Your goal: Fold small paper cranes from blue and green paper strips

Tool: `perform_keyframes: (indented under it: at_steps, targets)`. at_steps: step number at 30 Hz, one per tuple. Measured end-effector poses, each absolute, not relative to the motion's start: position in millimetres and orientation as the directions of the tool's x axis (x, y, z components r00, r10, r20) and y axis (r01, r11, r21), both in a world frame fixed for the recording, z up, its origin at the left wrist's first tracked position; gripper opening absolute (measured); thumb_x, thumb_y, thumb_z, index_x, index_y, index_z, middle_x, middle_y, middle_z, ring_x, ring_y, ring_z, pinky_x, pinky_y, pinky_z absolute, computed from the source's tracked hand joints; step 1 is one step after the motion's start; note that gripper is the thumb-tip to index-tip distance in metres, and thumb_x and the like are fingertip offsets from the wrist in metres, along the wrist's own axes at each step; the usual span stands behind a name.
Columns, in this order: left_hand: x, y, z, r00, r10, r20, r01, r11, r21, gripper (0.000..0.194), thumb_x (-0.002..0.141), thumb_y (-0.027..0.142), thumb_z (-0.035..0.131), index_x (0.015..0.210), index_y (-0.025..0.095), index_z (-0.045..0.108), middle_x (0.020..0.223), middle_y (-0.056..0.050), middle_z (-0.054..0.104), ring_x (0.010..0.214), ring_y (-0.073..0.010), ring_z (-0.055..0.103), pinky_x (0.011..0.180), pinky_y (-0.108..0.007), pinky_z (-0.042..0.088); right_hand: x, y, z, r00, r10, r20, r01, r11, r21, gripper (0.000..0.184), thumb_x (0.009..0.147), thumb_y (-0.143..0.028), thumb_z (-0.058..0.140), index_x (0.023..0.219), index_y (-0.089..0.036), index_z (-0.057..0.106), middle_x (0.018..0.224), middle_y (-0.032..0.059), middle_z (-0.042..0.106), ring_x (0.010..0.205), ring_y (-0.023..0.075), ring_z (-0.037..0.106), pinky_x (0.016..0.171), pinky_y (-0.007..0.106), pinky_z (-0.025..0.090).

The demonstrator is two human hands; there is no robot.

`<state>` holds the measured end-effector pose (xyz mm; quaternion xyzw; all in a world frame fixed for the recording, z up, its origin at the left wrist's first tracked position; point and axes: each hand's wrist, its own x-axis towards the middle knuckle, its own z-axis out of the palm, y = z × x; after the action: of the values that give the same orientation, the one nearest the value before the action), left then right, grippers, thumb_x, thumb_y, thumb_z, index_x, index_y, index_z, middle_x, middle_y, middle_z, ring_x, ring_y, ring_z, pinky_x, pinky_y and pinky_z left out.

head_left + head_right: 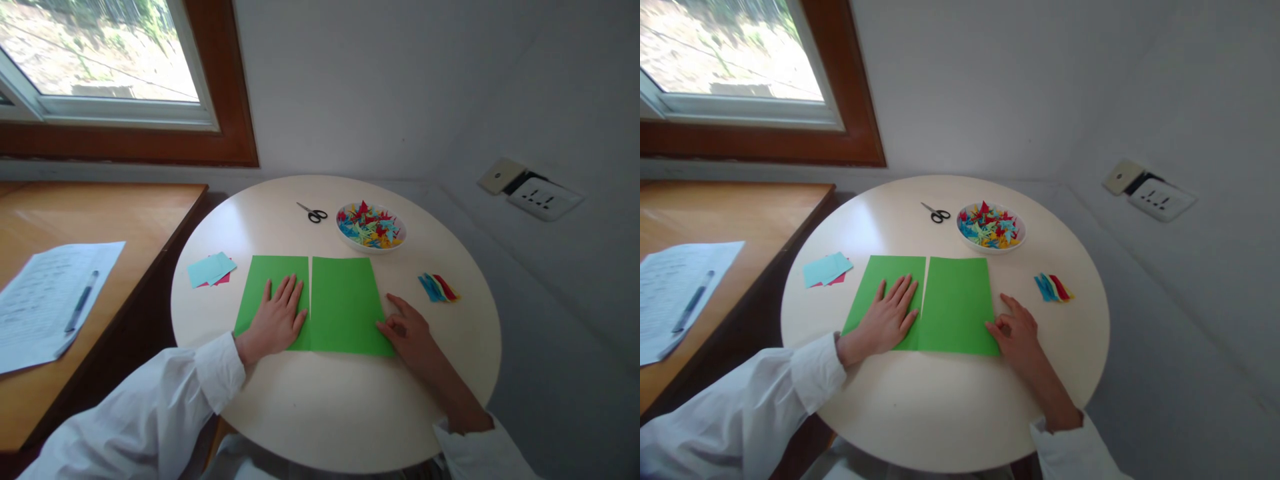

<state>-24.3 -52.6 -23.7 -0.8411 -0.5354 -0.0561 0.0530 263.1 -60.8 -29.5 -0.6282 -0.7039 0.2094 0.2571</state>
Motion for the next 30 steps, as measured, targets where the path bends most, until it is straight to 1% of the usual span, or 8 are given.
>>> perform_keyframes:
  at_steps: [8,12,15,20,23,26,28,30]
  targets:
    - [-23.9,-53.2,-19.4,0.426,0.896,0.125,0.904,-0.428,-0.013,0.057,0.094,0.039,0.020,0.140,0.006,0.030,0.147,-0.017,0.027,0.136,-0.0303,0.023,0.108,-0.057,0.019,271.4,-61.1,-27.2,-0.064,0.995,0.082,0.669,0.103,-0.736,0.032,0.077,-0.043,0.054,0.053,-0.022,0.052,0.134,0.0123,0.050,0.127,0.0276,0.042,0.105,0.050,0.029]
    - [-23.7,-52.2,-21.7,0.426,0.895,0.134,0.902,-0.432,0.017,0.057,0.094,0.040,0.022,0.139,0.006,0.030,0.147,-0.017,0.028,0.136,-0.0309,0.022,0.108,-0.058,0.018,270.2,-61.8,-24.4,-0.016,0.995,0.102,0.623,0.090,-0.777,0.032,0.075,-0.046,0.056,0.054,-0.022,0.052,0.129,0.0133,0.055,0.125,0.0274,0.044,0.104,0.048,0.033]
    - [-25.5,-49.1,-22.6,0.413,0.900,0.137,0.901,-0.426,0.085,0.053,0.094,0.036,0.025,0.137,0.006,0.033,0.145,-0.018,0.031,0.136,-0.0299,0.025,0.108,-0.058,0.019,268.2,-63.0,-22.7,0.027,0.995,0.100,0.599,0.064,-0.798,0.029,0.074,-0.044,0.055,0.055,-0.023,0.054,0.122,0.0123,0.060,0.121,0.0272,0.048,0.102,0.046,0.035]
    - [-36.1,-50.8,-13.3,0.359,0.898,0.255,0.881,-0.417,0.226,0.042,0.093,0.026,0.026,0.123,0.007,0.049,0.138,-0.018,0.043,0.129,-0.0241,0.039,0.110,-0.045,0.025,267.1,-63.9,-23.9,0.106,0.985,0.139,0.576,0.054,-0.816,0.030,0.071,-0.046,0.055,0.054,-0.022,0.055,0.116,0.0130,0.063,0.108,0.0279,0.057,0.094,0.043,0.042]
    - [-43.6,-62.1,-8.9,0.359,0.887,0.292,0.893,-0.417,0.170,0.046,0.092,0.038,0.031,0.122,0.009,0.050,0.137,-0.019,0.044,0.130,-0.0281,0.037,0.111,-0.050,0.019,267.1,-63.8,-25.8,0.127,0.979,0.157,0.561,0.060,-0.826,0.031,0.070,-0.047,0.056,0.053,-0.022,0.055,0.112,0.0127,0.064,0.103,0.0273,0.059,0.091,0.042,0.044]
    - [-49.0,-75.1,-13.6,0.334,0.911,0.242,0.923,-0.368,0.112,0.079,0.083,0.063,0.036,0.137,0.006,0.032,0.145,-0.025,0.027,0.137,-0.0371,0.017,0.107,-0.059,0.016,267.1,-63.6,-26.1,0.127,0.979,0.160,0.549,0.065,-0.833,0.030,0.069,-0.046,0.057,0.053,-0.021,0.055,0.110,0.0124,0.065,0.100,0.0264,0.059,0.089,0.041,0.045]
    - [-50.9,-80.8,-19.9,0.346,0.922,0.173,0.925,-0.366,0.102,0.090,0.079,0.070,0.034,0.141,0.006,0.024,0.146,-0.026,0.021,0.137,-0.0376,0.012,0.106,-0.060,0.015,267.1,-63.7,-25.6,0.122,0.980,0.158,0.542,0.068,-0.838,0.029,0.069,-0.045,0.057,0.054,-0.021,0.056,0.110,0.0123,0.065,0.100,0.0260,0.059,0.088,0.040,0.045]
    - [-50.9,-83.2,-25.0,0.355,0.927,0.119,0.925,-0.367,0.096,0.091,0.079,0.072,0.031,0.143,0.008,0.021,0.147,-0.025,0.021,0.138,-0.0366,0.012,0.107,-0.059,0.012,267.1,-64.1,-24.9,0.116,0.982,0.149,0.536,0.064,-0.842,0.028,0.069,-0.045,0.056,0.054,-0.021,0.056,0.109,0.0124,0.065,0.099,0.0258,0.060,0.087,0.040,0.045]
